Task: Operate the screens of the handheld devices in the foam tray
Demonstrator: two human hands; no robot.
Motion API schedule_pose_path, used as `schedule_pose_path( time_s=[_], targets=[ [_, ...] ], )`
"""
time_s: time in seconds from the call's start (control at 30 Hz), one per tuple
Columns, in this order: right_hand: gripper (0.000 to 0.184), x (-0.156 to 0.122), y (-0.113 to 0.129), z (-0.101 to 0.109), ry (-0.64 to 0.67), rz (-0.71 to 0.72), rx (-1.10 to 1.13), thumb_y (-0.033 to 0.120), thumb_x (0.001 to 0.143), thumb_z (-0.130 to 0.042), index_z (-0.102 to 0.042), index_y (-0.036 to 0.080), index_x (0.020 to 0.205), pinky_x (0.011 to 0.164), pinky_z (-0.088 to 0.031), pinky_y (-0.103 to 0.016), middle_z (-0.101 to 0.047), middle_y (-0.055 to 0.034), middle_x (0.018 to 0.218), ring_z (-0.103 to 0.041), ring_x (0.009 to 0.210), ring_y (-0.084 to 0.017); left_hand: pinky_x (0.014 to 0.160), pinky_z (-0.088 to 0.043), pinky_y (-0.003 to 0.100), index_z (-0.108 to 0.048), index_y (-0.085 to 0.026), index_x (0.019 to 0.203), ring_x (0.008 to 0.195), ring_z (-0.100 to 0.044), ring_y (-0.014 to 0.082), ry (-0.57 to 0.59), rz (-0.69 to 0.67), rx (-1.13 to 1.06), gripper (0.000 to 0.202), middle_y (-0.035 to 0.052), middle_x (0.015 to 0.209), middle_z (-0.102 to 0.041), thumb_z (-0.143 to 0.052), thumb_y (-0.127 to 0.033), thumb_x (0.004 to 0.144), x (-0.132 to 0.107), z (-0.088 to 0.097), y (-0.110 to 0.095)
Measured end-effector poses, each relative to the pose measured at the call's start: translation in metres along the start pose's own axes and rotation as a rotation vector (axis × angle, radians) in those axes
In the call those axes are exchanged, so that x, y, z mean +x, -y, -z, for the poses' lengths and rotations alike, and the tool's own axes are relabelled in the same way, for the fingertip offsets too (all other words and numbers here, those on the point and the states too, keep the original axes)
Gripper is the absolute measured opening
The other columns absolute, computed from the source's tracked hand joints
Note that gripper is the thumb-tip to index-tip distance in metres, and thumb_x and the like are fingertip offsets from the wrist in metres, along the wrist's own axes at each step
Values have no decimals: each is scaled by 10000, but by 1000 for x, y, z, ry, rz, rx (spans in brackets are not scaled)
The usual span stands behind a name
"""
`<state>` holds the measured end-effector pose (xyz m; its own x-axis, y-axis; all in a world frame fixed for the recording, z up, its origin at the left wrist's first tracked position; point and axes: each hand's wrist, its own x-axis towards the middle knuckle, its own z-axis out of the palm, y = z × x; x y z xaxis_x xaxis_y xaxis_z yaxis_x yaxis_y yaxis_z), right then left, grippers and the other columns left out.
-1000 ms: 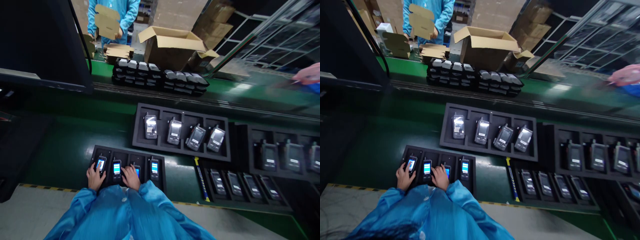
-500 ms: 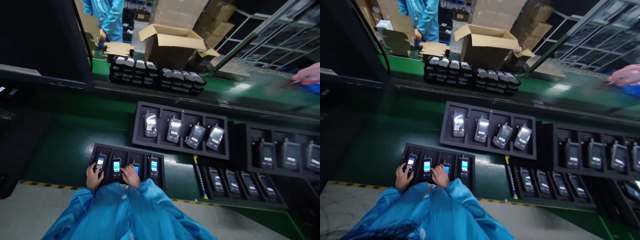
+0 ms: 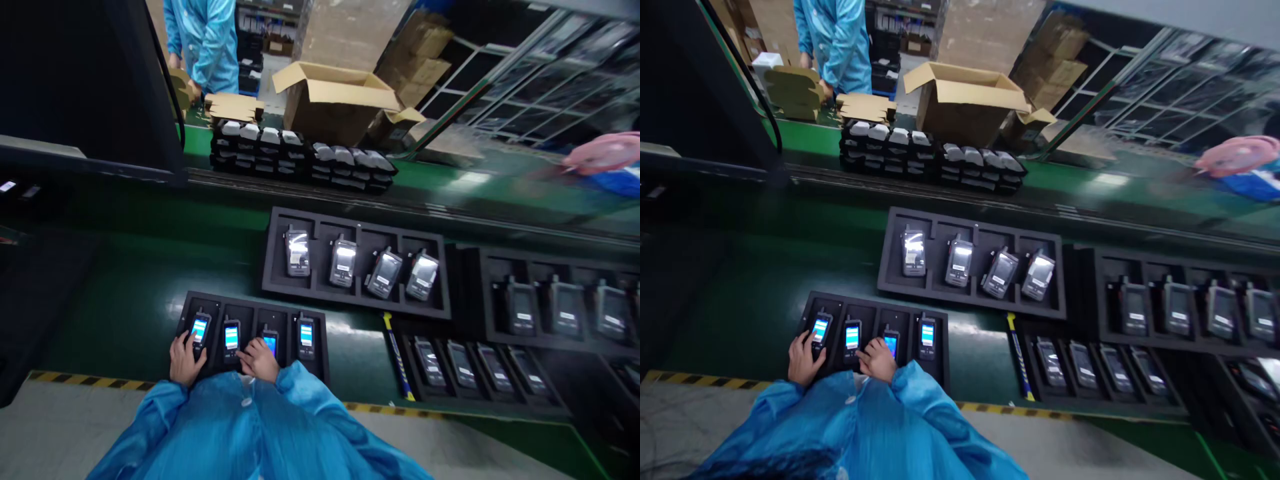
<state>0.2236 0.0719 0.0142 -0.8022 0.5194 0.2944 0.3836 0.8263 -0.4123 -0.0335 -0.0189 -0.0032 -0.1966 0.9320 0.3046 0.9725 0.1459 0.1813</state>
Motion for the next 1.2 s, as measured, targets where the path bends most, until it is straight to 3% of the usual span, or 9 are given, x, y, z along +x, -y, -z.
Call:
schedule_pose_path(
  time_s=[0.4,0.67,0.97,1.1,1.2],
  targets=[
    [196,3,0,-5,-63,26,-61,236,769,-642,-722,182,940,653,-480,-381,-570,-22,627,-513,697,-225,998,-411,517,-514,-65,1230,1123,-512,312,-23,13,-11,511,194,1213,-545,-473,-403,849,-2,-6,-1],
    [223,1,-1,-4,-26,1,-54,278,845,-550,-722,204,968,690,-503,-395,-583,-39,650,-531,727,-235,1018,-405,546,-457,-166,1286,1125,-531,323,3,69,-58,533,159,1221,-555,-461,-440,830,-4,-11,-1],
    [239,0,-1,-5,74,-42,2,296,878,-528,-719,223,1002,701,-492,-411,-627,-56,707,-552,776,-252,1025,-396,549,-463,-80,1272,1144,-510,339,19,67,-49,553,201,1220,-541,-451,-428,843,-4,-10,1],
    [283,7,3,4,89,-126,39,284,884,-530,-669,200,1116,747,-492,-415,-654,-65,839,-557,849,-256,1027,-395,545,-473,-52,1263,1142,-511,333,28,66,-47,559,204,1213,-547,-448,-425,847,-3,-9,2],
    [441,19,7,12,60,-263,41,279,868,-566,-538,94,1268,877,-480,-444,-626,-129,1027,-523,1000,-280,1032,-393,537,-476,-46,1264,1137,-515,327,29,63,-40,564,205,1210,-552,-445,-429,850,-2,-6,1]
  ],
)
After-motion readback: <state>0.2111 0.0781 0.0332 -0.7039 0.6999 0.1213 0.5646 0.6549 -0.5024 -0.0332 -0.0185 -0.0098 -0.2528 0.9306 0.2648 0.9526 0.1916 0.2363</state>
